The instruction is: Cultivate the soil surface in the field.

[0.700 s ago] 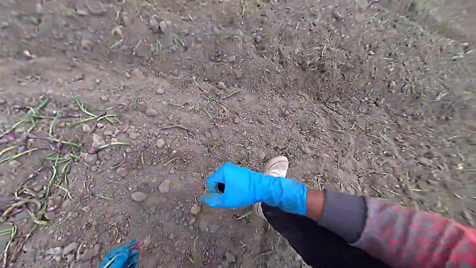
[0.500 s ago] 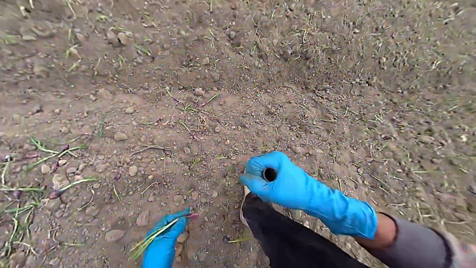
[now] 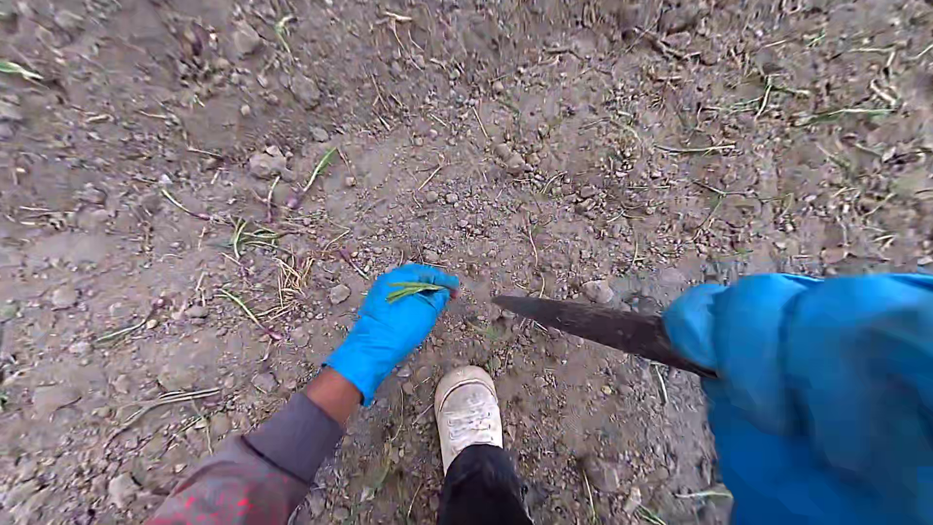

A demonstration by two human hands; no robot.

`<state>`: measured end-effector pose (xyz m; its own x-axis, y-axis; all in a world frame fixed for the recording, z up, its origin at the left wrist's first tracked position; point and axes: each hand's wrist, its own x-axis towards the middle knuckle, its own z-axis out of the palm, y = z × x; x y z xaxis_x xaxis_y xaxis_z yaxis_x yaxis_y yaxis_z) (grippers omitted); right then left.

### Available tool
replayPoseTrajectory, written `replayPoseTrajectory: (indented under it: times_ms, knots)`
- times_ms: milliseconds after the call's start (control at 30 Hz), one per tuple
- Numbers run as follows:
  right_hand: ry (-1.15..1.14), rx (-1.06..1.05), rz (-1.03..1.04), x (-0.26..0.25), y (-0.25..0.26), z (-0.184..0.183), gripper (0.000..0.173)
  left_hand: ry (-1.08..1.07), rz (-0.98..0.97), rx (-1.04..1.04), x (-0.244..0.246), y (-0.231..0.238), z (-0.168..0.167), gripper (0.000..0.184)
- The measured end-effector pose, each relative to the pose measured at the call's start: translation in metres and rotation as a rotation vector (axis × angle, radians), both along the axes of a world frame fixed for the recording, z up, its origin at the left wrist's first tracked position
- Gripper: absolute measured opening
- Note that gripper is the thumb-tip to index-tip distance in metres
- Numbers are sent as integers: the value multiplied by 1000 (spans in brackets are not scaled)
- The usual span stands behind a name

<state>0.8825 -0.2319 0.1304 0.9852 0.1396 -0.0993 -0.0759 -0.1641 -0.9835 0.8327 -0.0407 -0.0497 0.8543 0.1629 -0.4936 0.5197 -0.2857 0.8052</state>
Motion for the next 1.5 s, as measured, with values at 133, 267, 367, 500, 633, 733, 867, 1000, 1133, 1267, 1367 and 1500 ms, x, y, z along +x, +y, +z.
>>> replayPoseTrajectory:
  times_ms: [133, 267, 367, 500, 633, 733, 867, 1000, 1133, 1267, 1367, 1500]
  knots:
    - [158, -44, -25, 20, 34, -28, 24, 6, -156, 121, 34, 7, -12, 19]
    - [-81, 44, 154, 10, 5, -206, 20, 14, -276, 223, 50, 2, -30, 19]
    - [2, 49, 68, 18, 5, -174, 21, -3, -557, 416, 64, -22, -52, 18]
    - [-136, 110, 83, 42, -20, -99, 31, 80, -865, 567, 78, -47, -70, 23]
    - [-205, -30, 70, 39, -16, -169, 23, 166, -736, 463, 73, 7, -20, 41]
    - [-165, -10, 110, 41, -1, -160, 23, 221, -612, 710, 43, 92, -45, 29]
    - [-244, 116, 183, 55, 16, -98, 29, 296, -830, 926, 13, 135, -109, 29]
    - [-206, 46, 226, 67, 46, -155, 20, 250, -505, 639, 15, 137, -105, 20]
    - [-167, 91, 240, 76, 46, -114, 22, 36, 304, -114, 38, 100, -64, 13]
    - [-249, 89, 233, 79, 46, -141, 22, -44, 282, -354, 69, 57, -67, 16]
    - [-146, 70, 185, 76, 53, -214, 22, -5, 155, -207, 90, 43, -84, 14]
    - [-101, 59, 165, 88, 36, -139, 22, -57, -368, 259, 113, 14, -111, 15]
